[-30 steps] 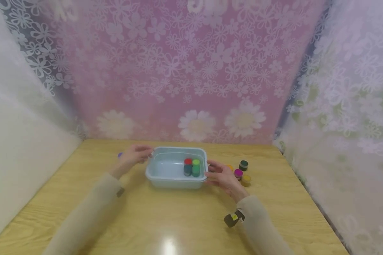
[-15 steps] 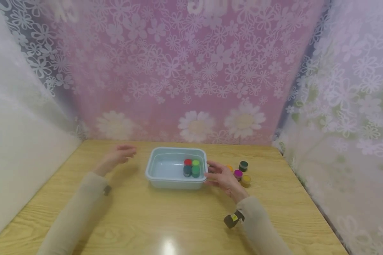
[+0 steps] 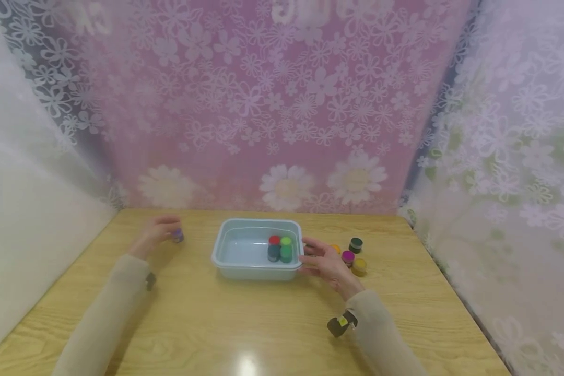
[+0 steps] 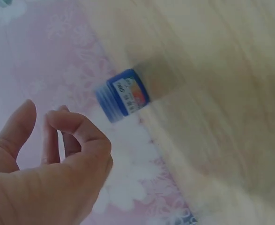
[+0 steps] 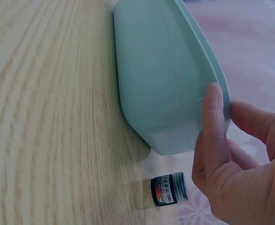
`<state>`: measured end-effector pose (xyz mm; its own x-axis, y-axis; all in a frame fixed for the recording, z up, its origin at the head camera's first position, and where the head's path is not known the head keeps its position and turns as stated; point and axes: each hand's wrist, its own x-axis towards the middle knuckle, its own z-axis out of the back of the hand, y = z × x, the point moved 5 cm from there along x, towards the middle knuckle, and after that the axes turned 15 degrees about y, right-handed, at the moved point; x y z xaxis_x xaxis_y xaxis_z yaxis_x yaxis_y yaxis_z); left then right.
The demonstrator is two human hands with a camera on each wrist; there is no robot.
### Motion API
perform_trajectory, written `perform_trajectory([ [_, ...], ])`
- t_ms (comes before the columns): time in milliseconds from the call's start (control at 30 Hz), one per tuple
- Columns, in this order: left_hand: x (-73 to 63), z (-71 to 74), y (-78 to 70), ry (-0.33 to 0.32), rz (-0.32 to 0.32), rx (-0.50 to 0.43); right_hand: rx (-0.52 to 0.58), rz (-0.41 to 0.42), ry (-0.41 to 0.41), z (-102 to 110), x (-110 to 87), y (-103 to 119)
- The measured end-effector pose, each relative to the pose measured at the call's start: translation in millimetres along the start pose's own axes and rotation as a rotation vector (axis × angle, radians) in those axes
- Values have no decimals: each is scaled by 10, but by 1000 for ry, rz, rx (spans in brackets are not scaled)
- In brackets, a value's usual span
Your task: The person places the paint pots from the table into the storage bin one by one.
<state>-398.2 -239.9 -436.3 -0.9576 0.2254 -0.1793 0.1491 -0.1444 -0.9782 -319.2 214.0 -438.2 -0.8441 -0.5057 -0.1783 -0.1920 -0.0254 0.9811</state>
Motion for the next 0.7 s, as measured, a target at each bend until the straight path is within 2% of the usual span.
perform_trajectory([
  [167, -23, 91, 103, -59, 54, -52, 3, -3, 0, -7, 13, 2],
  [333, -12, 103, 196, -4, 135, -72, 9, -4, 5, -7, 15, 16],
  [467, -2, 90, 195, 42, 151, -56, 17, -2, 3, -6, 13, 26],
  [700, 25, 78, 202, 36, 170, 10, 13, -15, -12, 16, 21, 9],
])
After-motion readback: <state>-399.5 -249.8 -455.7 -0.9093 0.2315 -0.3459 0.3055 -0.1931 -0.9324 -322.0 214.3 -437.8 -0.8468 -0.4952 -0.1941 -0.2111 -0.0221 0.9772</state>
